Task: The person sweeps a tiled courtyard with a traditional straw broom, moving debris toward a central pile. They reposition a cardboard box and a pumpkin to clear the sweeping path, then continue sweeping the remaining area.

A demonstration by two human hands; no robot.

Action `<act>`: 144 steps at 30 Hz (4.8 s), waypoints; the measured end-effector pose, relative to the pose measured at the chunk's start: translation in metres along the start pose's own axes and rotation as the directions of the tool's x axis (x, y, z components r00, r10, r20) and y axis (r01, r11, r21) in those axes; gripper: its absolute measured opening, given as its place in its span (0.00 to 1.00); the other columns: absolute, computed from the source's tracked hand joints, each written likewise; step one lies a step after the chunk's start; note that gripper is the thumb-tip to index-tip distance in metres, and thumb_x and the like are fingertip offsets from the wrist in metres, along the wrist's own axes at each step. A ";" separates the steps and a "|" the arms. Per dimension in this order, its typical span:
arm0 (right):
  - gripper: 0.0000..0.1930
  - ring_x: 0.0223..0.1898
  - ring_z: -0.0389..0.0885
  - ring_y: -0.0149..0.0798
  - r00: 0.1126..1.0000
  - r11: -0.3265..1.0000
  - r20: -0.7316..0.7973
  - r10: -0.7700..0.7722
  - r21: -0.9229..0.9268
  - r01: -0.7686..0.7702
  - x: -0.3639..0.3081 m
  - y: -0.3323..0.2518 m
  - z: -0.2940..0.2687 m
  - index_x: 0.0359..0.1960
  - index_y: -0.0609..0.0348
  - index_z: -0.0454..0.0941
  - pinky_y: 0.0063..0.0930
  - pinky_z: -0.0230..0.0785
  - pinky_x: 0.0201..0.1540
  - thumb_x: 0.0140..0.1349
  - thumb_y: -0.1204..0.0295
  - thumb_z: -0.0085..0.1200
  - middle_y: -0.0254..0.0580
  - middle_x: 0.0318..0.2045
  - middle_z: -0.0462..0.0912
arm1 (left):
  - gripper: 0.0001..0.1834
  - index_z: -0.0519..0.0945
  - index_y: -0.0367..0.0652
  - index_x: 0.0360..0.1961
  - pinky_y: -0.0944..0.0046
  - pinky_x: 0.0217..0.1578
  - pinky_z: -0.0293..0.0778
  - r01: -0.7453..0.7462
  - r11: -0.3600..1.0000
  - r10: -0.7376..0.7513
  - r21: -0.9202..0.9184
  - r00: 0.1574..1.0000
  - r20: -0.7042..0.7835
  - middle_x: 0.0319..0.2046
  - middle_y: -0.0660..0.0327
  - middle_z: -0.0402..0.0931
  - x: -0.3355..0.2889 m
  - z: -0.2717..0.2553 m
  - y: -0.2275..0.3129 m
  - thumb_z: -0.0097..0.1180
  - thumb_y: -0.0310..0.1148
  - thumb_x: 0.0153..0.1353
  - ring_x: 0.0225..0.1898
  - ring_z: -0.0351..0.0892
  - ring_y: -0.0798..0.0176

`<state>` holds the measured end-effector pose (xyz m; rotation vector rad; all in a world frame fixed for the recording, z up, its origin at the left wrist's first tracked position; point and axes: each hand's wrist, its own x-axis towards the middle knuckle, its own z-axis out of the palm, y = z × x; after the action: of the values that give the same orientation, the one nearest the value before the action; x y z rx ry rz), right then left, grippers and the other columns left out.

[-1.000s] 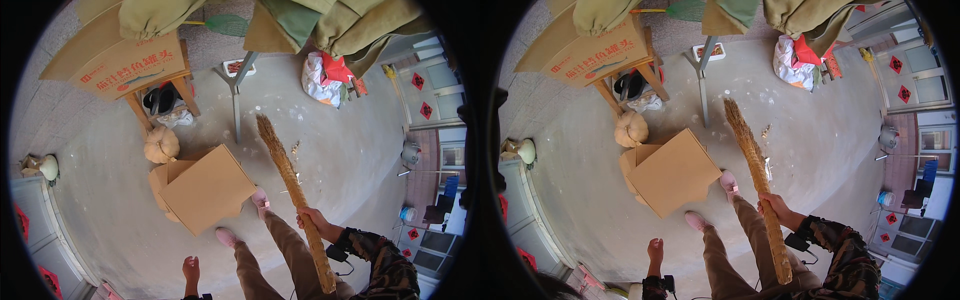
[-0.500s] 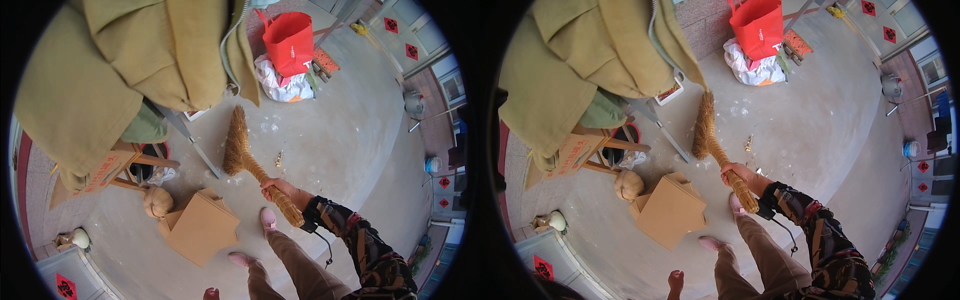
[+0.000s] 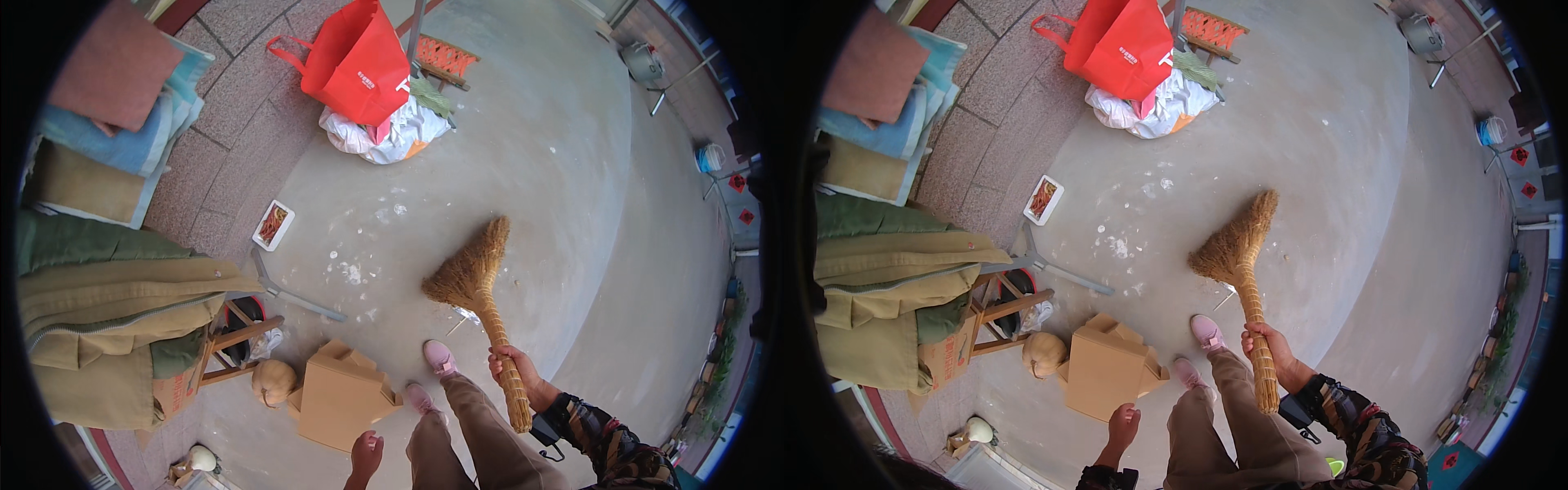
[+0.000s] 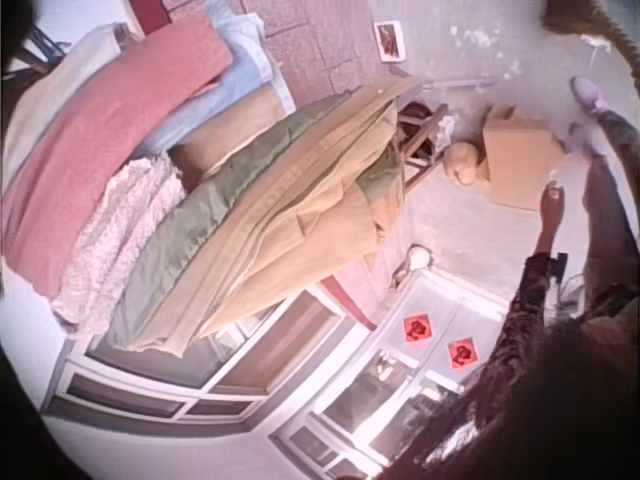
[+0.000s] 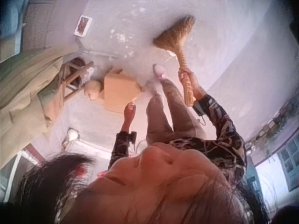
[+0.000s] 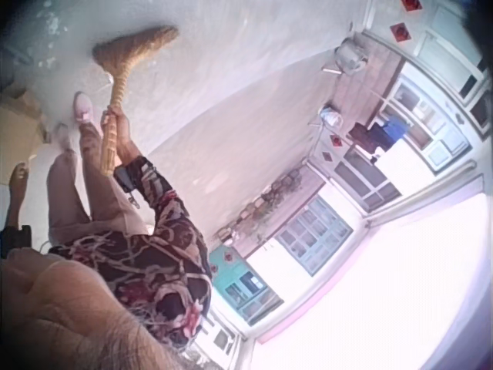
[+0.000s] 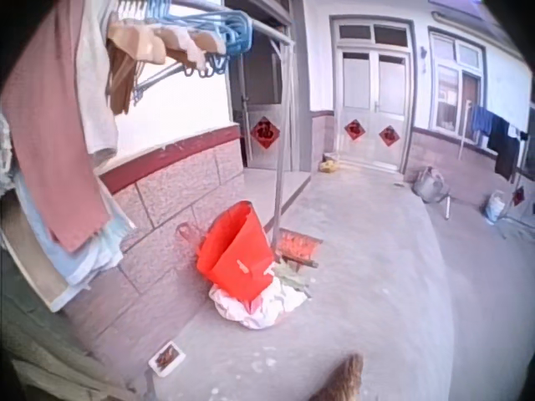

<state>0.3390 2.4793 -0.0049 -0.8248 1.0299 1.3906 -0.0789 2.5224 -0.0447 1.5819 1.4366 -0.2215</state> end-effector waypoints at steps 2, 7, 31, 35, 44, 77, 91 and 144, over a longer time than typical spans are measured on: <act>0.11 0.21 0.68 0.28 0.999 1.000 0.053 -0.012 -0.002 0.012 -0.013 -0.002 -0.006 0.39 0.62 0.63 0.17 0.67 0.22 0.56 0.76 0.49 0.38 0.24 0.69 | 0.17 0.73 0.36 0.43 0.61 0.35 0.75 -0.140 0.990 0.139 0.012 0.989 0.051 0.32 0.53 0.77 0.036 0.000 0.035 0.55 0.36 0.55 0.33 0.78 0.55; 0.14 0.24 0.70 0.32 0.989 0.974 0.051 -0.135 -0.176 0.142 -0.049 0.008 0.012 0.39 0.59 0.58 0.24 0.70 0.25 0.54 0.81 0.48 0.41 0.25 0.69 | 0.18 0.73 0.37 0.44 0.61 0.35 0.75 -0.190 0.979 0.198 -0.067 0.970 0.139 0.32 0.53 0.77 0.071 0.006 0.089 0.55 0.36 0.55 0.35 0.78 0.55; 0.08 0.22 0.73 0.32 0.851 0.992 0.510 0.123 -0.037 -0.120 0.177 -0.028 0.190 0.33 0.64 0.65 0.21 0.70 0.24 0.55 0.75 0.50 0.41 0.22 0.72 | 0.17 0.76 0.38 0.40 0.66 0.35 0.73 -0.024 0.959 -0.019 0.282 0.989 0.149 0.29 0.55 0.79 0.119 -0.117 -0.004 0.58 0.38 0.53 0.32 0.78 0.63; 0.11 0.22 0.72 0.32 0.871 0.968 0.491 -0.019 0.228 -0.108 0.155 -0.064 0.144 0.36 0.65 0.62 0.20 0.70 0.24 0.55 0.75 0.50 0.42 0.24 0.70 | 0.17 0.76 0.38 0.40 0.66 0.35 0.73 -0.075 0.955 0.010 0.286 0.975 0.222 0.29 0.56 0.79 0.132 -0.119 0.007 0.58 0.38 0.53 0.32 0.78 0.63; 0.14 0.21 0.69 0.29 0.922 0.828 0.214 -0.321 0.537 0.164 0.061 -0.115 0.067 0.40 0.61 0.60 0.18 0.69 0.20 0.54 0.76 0.48 0.43 0.25 0.68 | 0.15 0.75 0.37 0.40 0.68 0.34 0.73 -0.152 0.971 0.096 0.184 0.955 0.282 0.28 0.58 0.78 0.167 -0.119 0.021 0.58 0.35 0.54 0.31 0.78 0.66; 0.16 0.18 0.68 0.29 0.848 0.676 -0.102 -0.521 0.556 0.482 -0.079 -0.141 -0.228 0.45 0.50 0.61 0.18 0.67 0.17 0.55 0.75 0.47 0.42 0.23 0.70 | 0.13 0.76 0.38 0.36 0.62 0.32 0.74 -0.359 0.812 0.204 0.461 0.914 0.352 0.26 0.53 0.78 0.101 -0.039 0.108 0.56 0.35 0.52 0.29 0.79 0.56; 0.33 0.19 0.73 0.35 0.948 0.987 0.276 -0.161 0.066 0.148 -0.097 0.012 -0.159 0.61 0.49 0.54 0.29 0.69 0.20 0.53 0.81 0.50 0.42 0.25 0.72 | 0.13 0.77 0.38 0.38 0.64 0.32 0.74 -0.216 0.900 0.149 0.379 0.969 0.198 0.26 0.53 0.78 -0.034 0.041 0.073 0.55 0.35 0.55 0.29 0.78 0.60; 0.18 0.15 0.59 0.28 0.960 0.944 0.210 -0.184 0.310 0.113 -0.303 0.006 -0.438 0.46 0.54 0.61 0.19 0.54 0.12 0.53 0.78 0.46 0.36 0.20 0.61 | 0.25 0.65 0.37 0.55 0.70 0.27 0.72 -0.118 0.981 0.191 -0.151 0.552 0.812 0.31 0.60 0.71 -0.157 0.438 0.230 0.43 0.45 0.65 0.28 0.71 0.70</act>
<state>0.3224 1.9609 0.1157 -0.4917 0.9396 1.1384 0.2643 2.1330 -0.0529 1.2354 0.5345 -0.6963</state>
